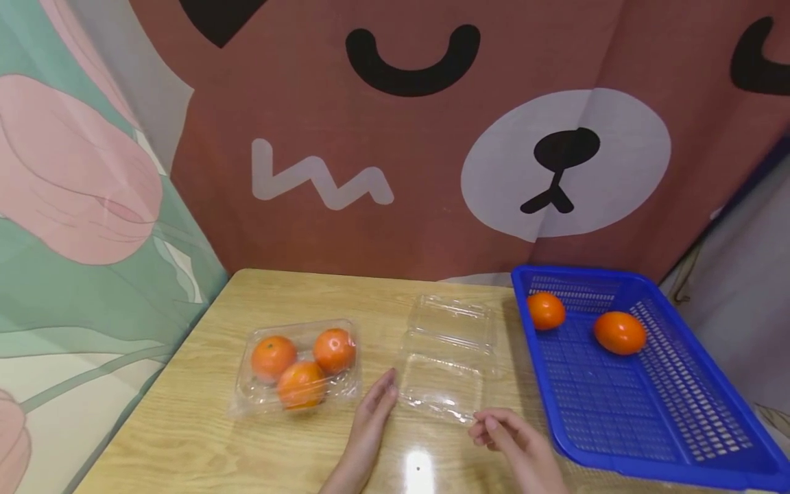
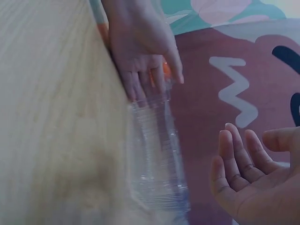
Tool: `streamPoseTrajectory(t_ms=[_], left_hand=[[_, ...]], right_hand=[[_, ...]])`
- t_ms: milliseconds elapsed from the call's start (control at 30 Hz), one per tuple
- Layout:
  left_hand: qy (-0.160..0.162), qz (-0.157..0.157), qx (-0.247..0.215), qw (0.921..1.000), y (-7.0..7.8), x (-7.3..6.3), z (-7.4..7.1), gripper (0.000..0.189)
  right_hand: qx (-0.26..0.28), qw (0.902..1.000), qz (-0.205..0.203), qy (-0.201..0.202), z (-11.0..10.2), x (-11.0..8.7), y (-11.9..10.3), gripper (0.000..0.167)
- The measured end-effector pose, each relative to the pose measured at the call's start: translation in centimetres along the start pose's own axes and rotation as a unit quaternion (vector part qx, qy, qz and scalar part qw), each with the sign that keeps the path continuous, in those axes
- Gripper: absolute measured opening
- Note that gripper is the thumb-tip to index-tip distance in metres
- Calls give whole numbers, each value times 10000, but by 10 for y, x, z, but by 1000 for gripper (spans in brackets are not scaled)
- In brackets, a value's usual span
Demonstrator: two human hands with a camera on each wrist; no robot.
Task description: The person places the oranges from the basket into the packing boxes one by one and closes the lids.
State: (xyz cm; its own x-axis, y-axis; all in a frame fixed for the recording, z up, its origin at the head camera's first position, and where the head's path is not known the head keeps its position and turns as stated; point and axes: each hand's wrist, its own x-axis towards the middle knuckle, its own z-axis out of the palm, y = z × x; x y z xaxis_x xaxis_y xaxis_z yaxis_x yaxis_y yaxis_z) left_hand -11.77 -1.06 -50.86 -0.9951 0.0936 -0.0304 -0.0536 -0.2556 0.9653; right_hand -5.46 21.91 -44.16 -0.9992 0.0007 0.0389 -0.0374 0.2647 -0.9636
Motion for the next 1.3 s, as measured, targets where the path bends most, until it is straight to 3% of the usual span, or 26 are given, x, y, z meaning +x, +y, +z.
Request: streamPoseTrajectory(t_ms=[133,300,400,533,900,1133,1300], left_hand=[[91,117,35,9999,-1,1,-1,53],[199,167,180,9995,-2,2,-1,49],[274,142,138,9994,-3,3,1,48],[388,113,107,9991,-4,4,2,47],[387,53,129,9992,-5,4,-2,49],[249,50,23,9997,-3,3,-3,50],[207,-2,40,9998,-3,3,-2,51]], right_hand=[[-274,9991,-224,-214,-6,3,-15,25],[-543,9921,-1042,-437,-17,8,-26,23],[-468,9882,-1326,-612,-27,14,-32,26],[-421,9879,-1260,-796,-38,21,-44,26],[-1067,9838,-1166,-851,-59,45,-78,22],[-1617,9824,-605,-721,-80,74,-91,29],[-1904,9793,-328,-607,-95,97,-85,35]])
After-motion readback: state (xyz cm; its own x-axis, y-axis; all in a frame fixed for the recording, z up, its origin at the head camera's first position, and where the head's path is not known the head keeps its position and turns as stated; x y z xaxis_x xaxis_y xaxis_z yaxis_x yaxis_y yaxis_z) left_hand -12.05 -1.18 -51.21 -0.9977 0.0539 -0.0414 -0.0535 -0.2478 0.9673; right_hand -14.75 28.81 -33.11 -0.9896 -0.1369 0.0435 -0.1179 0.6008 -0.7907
